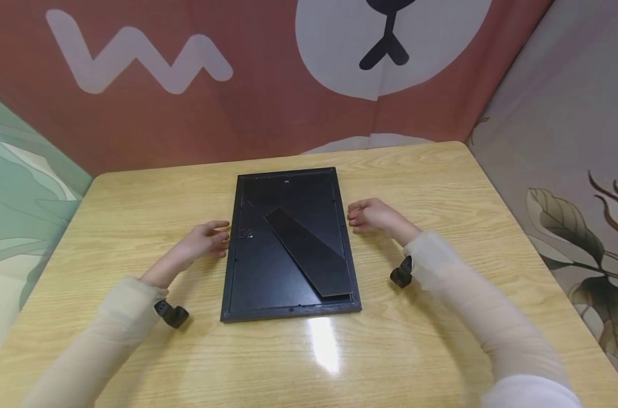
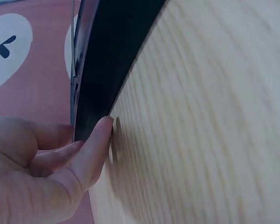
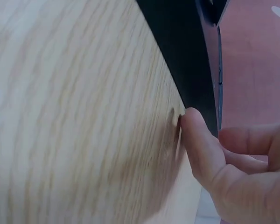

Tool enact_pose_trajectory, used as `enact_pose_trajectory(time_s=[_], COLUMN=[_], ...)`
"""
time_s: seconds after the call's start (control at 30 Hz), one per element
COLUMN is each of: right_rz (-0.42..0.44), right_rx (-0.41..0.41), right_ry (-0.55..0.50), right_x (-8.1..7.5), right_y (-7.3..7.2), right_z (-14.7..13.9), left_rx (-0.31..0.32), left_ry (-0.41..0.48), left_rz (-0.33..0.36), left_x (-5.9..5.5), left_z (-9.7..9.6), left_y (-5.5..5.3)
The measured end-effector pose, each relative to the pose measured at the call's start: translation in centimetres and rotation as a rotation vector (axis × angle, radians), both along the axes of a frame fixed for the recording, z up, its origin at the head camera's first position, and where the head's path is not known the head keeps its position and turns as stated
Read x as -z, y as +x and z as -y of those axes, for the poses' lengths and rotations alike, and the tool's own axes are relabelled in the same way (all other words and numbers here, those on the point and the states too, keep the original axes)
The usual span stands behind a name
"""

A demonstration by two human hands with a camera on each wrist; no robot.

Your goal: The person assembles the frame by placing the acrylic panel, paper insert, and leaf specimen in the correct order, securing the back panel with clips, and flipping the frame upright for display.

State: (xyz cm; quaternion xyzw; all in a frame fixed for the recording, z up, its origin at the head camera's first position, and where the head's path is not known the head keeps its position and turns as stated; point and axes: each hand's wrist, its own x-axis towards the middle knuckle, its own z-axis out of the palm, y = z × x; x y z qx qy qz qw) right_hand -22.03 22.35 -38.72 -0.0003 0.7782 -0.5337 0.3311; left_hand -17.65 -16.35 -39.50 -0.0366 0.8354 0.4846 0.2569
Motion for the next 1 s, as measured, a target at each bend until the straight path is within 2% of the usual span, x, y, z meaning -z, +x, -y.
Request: enact_pose_trajectory(time_s=[0.13, 0.3, 0.4, 0.73, 1.0], right_rz=[0.057, 0.067, 0.047, -0.021, -0.081], right_rx=[0.002, 0.012, 0.022, 0.041, 0.072], right_ry=[-0.038, -0.026, -0.005, -0.005, -0.022], right_x=[0.1, 0.1, 0.0, -0.1, -0.5], right_y=[0.2, 0.5, 0.8, 1.8, 2.1], right_z=[0.4, 1.0, 1.3, 2.0, 2.3], left_rx=[-0.015, -0.014, -0.014, -0.090, -0.137], left_ry=[0.028, 0.023, 0.006, -0.007, 0.059], left_rz=[0.036, 0.051, 0.039, 0.006, 0.018], left_x=[0.2, 0.3, 0.4, 0.4, -0.4], left_z=[-0.2, -0.9, -1.4, -2.1, -2.0], left_y=[-0.1, -0.2, -0.1, 0.1, 0.2])
